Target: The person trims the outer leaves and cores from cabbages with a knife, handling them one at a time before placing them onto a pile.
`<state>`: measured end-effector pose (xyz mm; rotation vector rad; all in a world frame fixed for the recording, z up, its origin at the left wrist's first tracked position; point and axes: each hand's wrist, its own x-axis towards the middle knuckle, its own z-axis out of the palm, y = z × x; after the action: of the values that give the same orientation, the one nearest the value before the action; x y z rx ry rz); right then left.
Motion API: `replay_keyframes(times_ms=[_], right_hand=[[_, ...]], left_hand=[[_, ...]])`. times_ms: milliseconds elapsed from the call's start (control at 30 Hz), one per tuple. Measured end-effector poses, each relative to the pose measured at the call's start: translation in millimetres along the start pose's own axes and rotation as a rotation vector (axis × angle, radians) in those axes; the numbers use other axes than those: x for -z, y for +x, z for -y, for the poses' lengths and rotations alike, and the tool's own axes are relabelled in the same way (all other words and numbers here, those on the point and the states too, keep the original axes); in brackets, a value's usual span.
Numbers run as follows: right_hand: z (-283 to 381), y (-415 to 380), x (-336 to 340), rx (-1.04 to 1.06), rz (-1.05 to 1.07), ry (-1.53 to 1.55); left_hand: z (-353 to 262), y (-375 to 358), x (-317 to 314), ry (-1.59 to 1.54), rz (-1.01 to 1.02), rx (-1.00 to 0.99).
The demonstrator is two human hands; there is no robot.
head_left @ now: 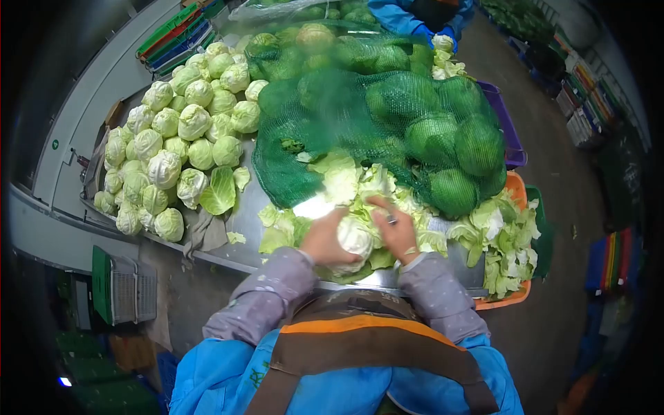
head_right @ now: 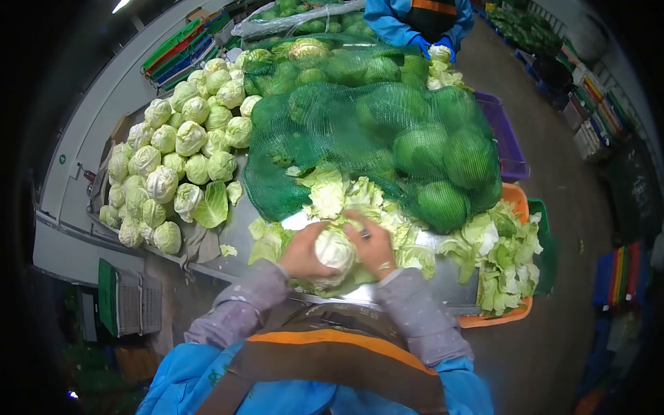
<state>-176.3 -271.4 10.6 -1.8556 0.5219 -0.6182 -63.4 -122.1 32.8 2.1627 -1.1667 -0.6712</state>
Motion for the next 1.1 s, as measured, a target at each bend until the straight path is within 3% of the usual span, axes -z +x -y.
replay_keyframes(times_ms=[33, 67, 133, 300, 367, 433, 467, 500, 533, 567, 600, 633, 700, 733, 767, 800, 867, 900, 933, 967, 1000, 1033, 1067, 1100], right_hand=[[0, -6, -13, -0.076, 0.127, 0.142], [-9, -7, -23, -0.085, 0.120, 0.152], [-32, -7, -41, -0.269, 0.187, 0.134], [-53, 11, -46, -0.390, 0.215, -0.020], [-82, 10, -46, -0.271, 0.296, -0.536], [-87, 7, -43, -0.275, 0.283, -0.525], [-95, 5, -39, -0.328, 0.246, -0.266], [-100, 10, -34, -0.371, 0.205, -0.009], [-89, 13, -24, -0.360, 0.204, -0.012], [-63, 11, -8, -0.224, 0.055, 0.047], [-40, 6, 5, -0.096, -0.082, 0.106], [-18, 1, 10, -0.107, -0.056, 0.099], [17, -7, 9, 0.137, 0.162, 0.017], [19, -5, 7, 0.132, 0.167, 0.014], [20, -5, 6, -0.048, 0.251, 0.071], [19, -6, 6, -0.235, 0.332, 0.129], [-7, -2, 11, -0.228, 0.385, 0.087], [-18, 3, 11, -0.209, 0.433, 0.052], [-21, 8, 11, -0.047, 0.460, -0.009], [-20, 15, 8, -0.058, 0.468, -0.006], [-18, 26, 5, -0.075, 0.583, 0.111], [-16, 32, 3, -0.089, 0.694, 0.227], [-16, 30, 3, -0.089, 0.698, 0.223], [-15, 28, 4, -0.067, 0.567, 0.124]], left_hand=[[14, -2, 0, 0.005, 0.011, 0.004], [28, -6, -1, -0.031, -0.027, -0.044], [44, -11, 2, -0.084, -0.059, -0.091], [64, -14, 9, -0.255, 0.003, -0.030], [66, -10, 16, -0.260, 0.007, -0.042], [74, -22, 11, -0.797, -0.089, 0.271], [80, -21, 4, -0.989, -0.169, 0.322], [69, -22, 6, -0.986, -0.173, 0.313], [50, -25, 11, -1.193, -0.179, 0.409], [31, -29, 18, -1.405, -0.185, 0.510], [15, -33, 25, -1.381, -0.130, 0.613], [1, -36, 26, -1.400, -0.143, 0.631], [-18, -37, 21, -1.524, -0.043, 0.626], [-16, -38, 15, -1.527, -0.037, 0.617], [-14, -40, 13, -1.531, -0.034, 0.622], [-12, -45, 12, -1.385, 0.112, 0.724], [-9, -52, 29, -1.131, 0.399, 0.860], [-9, -46, 39, -1.128, 0.408, 0.867], [-8, -39, 48, -0.515, 0.198, 0.510], [-7, -35, 53, 0.086, -0.009, 0.142], [9, -21, 46, 0.082, -0.012, 0.149], [36, 1, 29, 0.098, -0.002, -0.065], [49, 13, 16, 0.112, 0.008, -0.281], [43, 13, 10, 0.109, 0.002, -0.283]])
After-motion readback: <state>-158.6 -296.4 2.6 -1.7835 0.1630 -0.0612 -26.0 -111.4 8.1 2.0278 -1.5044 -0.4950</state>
